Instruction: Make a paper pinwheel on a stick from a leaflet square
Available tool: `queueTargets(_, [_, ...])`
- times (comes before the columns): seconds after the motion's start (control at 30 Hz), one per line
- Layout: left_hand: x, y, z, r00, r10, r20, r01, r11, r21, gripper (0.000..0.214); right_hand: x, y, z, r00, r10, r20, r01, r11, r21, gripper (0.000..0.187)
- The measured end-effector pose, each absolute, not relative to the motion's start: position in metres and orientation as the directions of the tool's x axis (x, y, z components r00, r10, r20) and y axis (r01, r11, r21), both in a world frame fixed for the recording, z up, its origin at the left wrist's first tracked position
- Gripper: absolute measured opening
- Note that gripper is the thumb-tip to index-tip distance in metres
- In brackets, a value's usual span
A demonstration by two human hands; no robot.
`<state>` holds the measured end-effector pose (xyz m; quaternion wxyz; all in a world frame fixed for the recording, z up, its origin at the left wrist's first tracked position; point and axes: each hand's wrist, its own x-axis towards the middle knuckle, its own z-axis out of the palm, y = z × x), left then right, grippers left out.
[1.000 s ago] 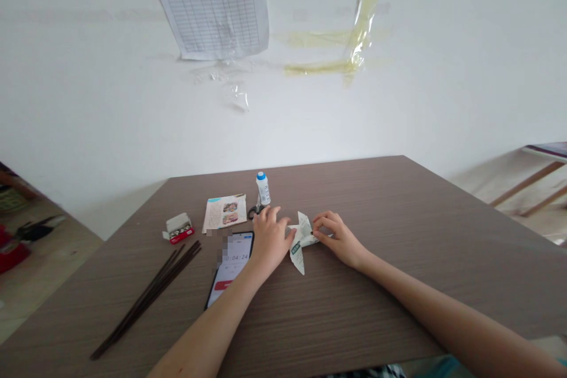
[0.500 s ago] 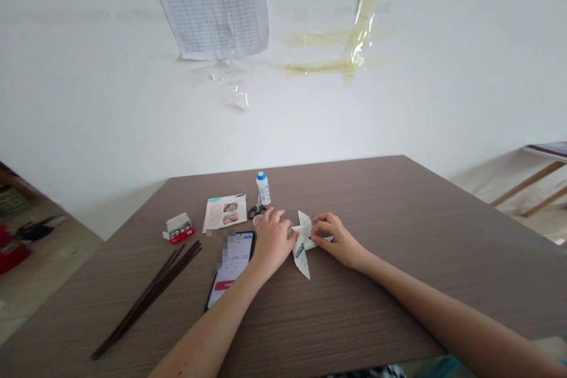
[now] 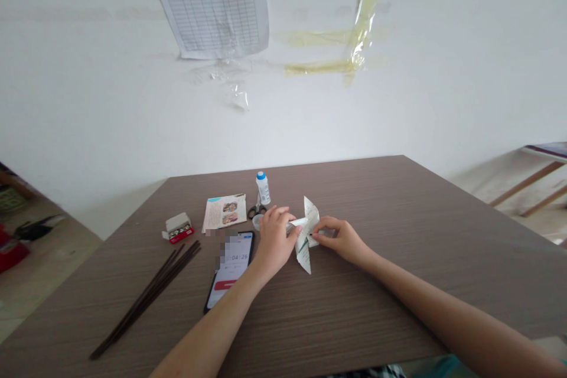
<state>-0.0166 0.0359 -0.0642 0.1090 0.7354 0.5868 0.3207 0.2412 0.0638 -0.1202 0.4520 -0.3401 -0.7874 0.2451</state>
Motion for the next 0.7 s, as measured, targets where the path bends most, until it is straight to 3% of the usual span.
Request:
queueTargets(0.23, [-0.011, 0.030, -0.056, 0.096, 0.953, 0.287, 0.805, -0.244, 0.541, 0.021, 0.242, 0.060, -0.115, -0.394, 0.681, 0.618, 0.358, 0.733, -0.579, 0.014])
queueTargets(0.4, [-0.011, 0.027, -0.047, 0.159, 0.965, 0.209, 0.805, -0.249, 0.538, 0.007, 0.243, 0.058, -0.116, -0.454, 0.615, 0.645, 0.403, 0.787, -0.466, 0.017])
queueTargets(0.7, [-0.010, 0.025, -0.041, 0.210, 0.966, 0.154, 0.817, -0.260, 0.515, 0.011, 0.244, 0.059, -0.117, -0.479, 0.697, 0.533, 0.425, 0.716, -0.554, 0.012])
